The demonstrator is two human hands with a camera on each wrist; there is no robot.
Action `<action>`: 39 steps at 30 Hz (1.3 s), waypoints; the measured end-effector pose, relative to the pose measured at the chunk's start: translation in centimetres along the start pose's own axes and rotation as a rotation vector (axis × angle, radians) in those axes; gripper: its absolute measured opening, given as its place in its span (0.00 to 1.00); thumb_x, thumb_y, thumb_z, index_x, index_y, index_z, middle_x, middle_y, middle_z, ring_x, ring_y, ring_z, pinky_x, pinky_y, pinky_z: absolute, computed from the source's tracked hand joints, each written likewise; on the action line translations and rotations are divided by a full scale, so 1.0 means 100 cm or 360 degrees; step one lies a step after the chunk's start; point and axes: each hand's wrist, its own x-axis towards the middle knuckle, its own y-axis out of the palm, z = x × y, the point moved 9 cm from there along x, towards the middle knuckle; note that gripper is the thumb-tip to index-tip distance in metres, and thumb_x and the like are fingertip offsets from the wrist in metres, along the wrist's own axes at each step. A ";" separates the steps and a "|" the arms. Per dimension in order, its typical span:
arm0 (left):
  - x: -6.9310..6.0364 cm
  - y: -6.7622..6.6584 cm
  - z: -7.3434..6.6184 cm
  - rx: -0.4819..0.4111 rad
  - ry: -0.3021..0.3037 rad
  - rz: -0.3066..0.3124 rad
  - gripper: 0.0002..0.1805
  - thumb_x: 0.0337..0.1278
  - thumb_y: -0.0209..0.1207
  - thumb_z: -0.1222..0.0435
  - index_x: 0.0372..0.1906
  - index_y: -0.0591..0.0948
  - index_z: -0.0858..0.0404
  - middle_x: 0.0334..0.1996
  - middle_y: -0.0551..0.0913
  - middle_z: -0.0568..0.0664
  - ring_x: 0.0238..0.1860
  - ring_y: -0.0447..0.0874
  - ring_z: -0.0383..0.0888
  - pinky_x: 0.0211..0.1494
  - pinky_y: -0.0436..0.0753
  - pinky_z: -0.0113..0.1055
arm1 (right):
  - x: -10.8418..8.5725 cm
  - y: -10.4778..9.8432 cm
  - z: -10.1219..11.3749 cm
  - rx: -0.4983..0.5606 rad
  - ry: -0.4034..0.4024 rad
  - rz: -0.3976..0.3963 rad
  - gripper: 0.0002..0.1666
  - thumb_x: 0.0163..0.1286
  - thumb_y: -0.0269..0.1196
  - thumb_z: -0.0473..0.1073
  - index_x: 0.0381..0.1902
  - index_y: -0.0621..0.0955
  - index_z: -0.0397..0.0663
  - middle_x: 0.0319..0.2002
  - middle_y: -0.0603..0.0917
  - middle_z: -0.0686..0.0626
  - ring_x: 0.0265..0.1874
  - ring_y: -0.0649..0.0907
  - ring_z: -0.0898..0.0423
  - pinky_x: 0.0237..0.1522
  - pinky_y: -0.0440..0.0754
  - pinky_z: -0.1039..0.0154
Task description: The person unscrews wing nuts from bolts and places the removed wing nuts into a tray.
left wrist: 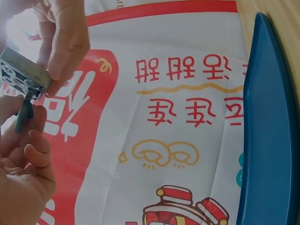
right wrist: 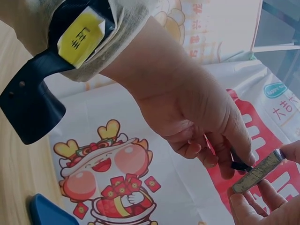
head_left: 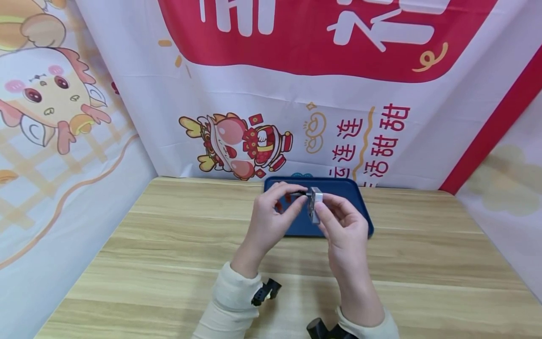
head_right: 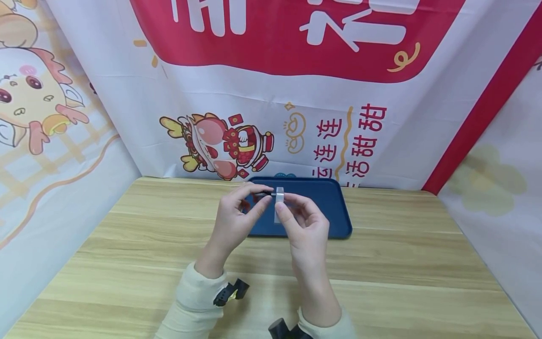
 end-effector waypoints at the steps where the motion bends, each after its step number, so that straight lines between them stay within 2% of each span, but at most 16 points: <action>1: 0.000 0.000 0.002 -0.0030 -0.0040 0.0003 0.10 0.63 0.64 0.64 0.48 0.86 0.59 0.34 0.84 0.50 0.31 0.74 0.46 0.26 0.72 0.27 | 0.000 0.000 0.000 0.0000 0.0001 -0.0002 0.08 0.70 0.63 0.36 0.46 0.83 0.46 0.43 0.84 0.50 0.41 0.82 0.58 0.48 0.85 0.62; 4: 0.000 0.001 0.006 -0.0134 -0.0158 0.0008 0.11 0.63 0.64 0.64 0.49 0.86 0.59 0.35 0.84 0.51 0.30 0.72 0.44 0.26 0.69 0.27 | 0.000 0.000 -0.001 -0.0001 0.0003 -0.0008 0.07 0.71 0.63 0.36 0.46 0.83 0.47 0.42 0.84 0.51 0.40 0.82 0.59 0.48 0.85 0.63; 7: 0.000 0.001 0.010 -0.0205 -0.0236 0.0007 0.12 0.64 0.64 0.64 0.51 0.85 0.60 0.36 0.84 0.51 0.30 0.71 0.44 0.26 0.68 0.26 | 0.001 -0.001 -0.001 -0.0001 0.0005 -0.0017 0.07 0.71 0.63 0.36 0.45 0.83 0.48 0.42 0.84 0.51 0.40 0.82 0.59 0.48 0.85 0.63; 9: 0.000 0.000 0.011 -0.0221 -0.0263 0.0009 0.13 0.64 0.64 0.64 0.52 0.84 0.60 0.37 0.83 0.52 0.33 0.73 0.45 0.27 0.68 0.26 | 0.001 -0.001 -0.001 0.0002 0.0002 -0.0028 0.07 0.71 0.63 0.36 0.45 0.83 0.48 0.43 0.84 0.50 0.41 0.82 0.59 0.48 0.85 0.62; 12: 0.000 -0.003 0.010 -0.0195 -0.0246 0.0016 0.15 0.63 0.64 0.64 0.54 0.83 0.59 0.41 0.84 0.51 0.37 0.75 0.46 0.27 0.69 0.26 | 0.000 -0.003 0.000 0.0012 0.0002 -0.0046 0.08 0.70 0.63 0.37 0.46 0.83 0.46 0.44 0.84 0.48 0.42 0.83 0.57 0.49 0.85 0.62; 15: 0.000 -0.007 0.003 -0.0154 -0.0138 0.0019 0.18 0.61 0.66 0.66 0.56 0.82 0.58 0.47 0.84 0.50 0.43 0.77 0.47 0.31 0.73 0.28 | 0.000 -0.004 0.001 0.0017 0.0000 -0.0053 0.09 0.71 0.63 0.38 0.48 0.82 0.45 0.46 0.83 0.46 0.45 0.83 0.54 0.50 0.85 0.62; 19: 0.000 -0.011 -0.014 -0.0073 0.0133 0.0000 0.19 0.57 0.67 0.70 0.54 0.82 0.60 0.54 0.83 0.51 0.52 0.77 0.47 0.39 0.78 0.32 | 0.000 -0.005 0.003 0.0049 -0.0033 -0.0066 0.09 0.71 0.63 0.38 0.48 0.82 0.44 0.45 0.83 0.47 0.47 0.84 0.53 0.51 0.84 0.61; 24: -0.003 -0.008 -0.034 0.0108 0.0497 0.0004 0.16 0.55 0.67 0.73 0.50 0.84 0.62 0.53 0.85 0.52 0.55 0.74 0.46 0.49 0.78 0.35 | 0.001 -0.005 0.006 0.0140 -0.0083 -0.0098 0.07 0.71 0.62 0.35 0.45 0.83 0.44 0.43 0.84 0.48 0.45 0.84 0.57 0.51 0.84 0.61; 28: -0.005 -0.002 -0.041 0.0298 0.0685 -0.0006 0.15 0.54 0.68 0.73 0.48 0.85 0.62 0.52 0.86 0.52 0.55 0.73 0.48 0.59 0.74 0.39 | 0.001 -0.006 0.006 0.0183 -0.0093 -0.0110 0.07 0.70 0.61 0.34 0.44 0.83 0.43 0.42 0.84 0.49 0.44 0.84 0.58 0.49 0.85 0.63; 31: -0.006 0.000 -0.042 0.0398 0.0741 -0.0033 0.16 0.53 0.68 0.74 0.48 0.85 0.62 0.52 0.87 0.52 0.55 0.73 0.48 0.60 0.74 0.39 | 0.001 -0.006 0.006 0.0184 -0.0090 -0.0106 0.06 0.71 0.62 0.34 0.44 0.83 0.44 0.42 0.84 0.49 0.44 0.84 0.59 0.50 0.85 0.63; 34: -0.005 0.000 -0.041 0.0418 0.0739 -0.0061 0.16 0.53 0.69 0.74 0.49 0.85 0.63 0.51 0.87 0.52 0.55 0.74 0.49 0.60 0.74 0.39 | 0.001 -0.006 0.006 0.0175 -0.0084 -0.0098 0.06 0.71 0.62 0.34 0.44 0.83 0.45 0.42 0.84 0.49 0.44 0.84 0.58 0.51 0.85 0.61; 39: -0.004 -0.003 -0.034 0.0323 0.0640 -0.0102 0.16 0.52 0.70 0.72 0.48 0.85 0.64 0.49 0.87 0.53 0.54 0.75 0.48 0.60 0.74 0.38 | 0.001 -0.006 0.006 0.0154 -0.0078 -0.0083 0.07 0.71 0.62 0.34 0.44 0.83 0.45 0.42 0.84 0.49 0.44 0.84 0.58 0.51 0.85 0.60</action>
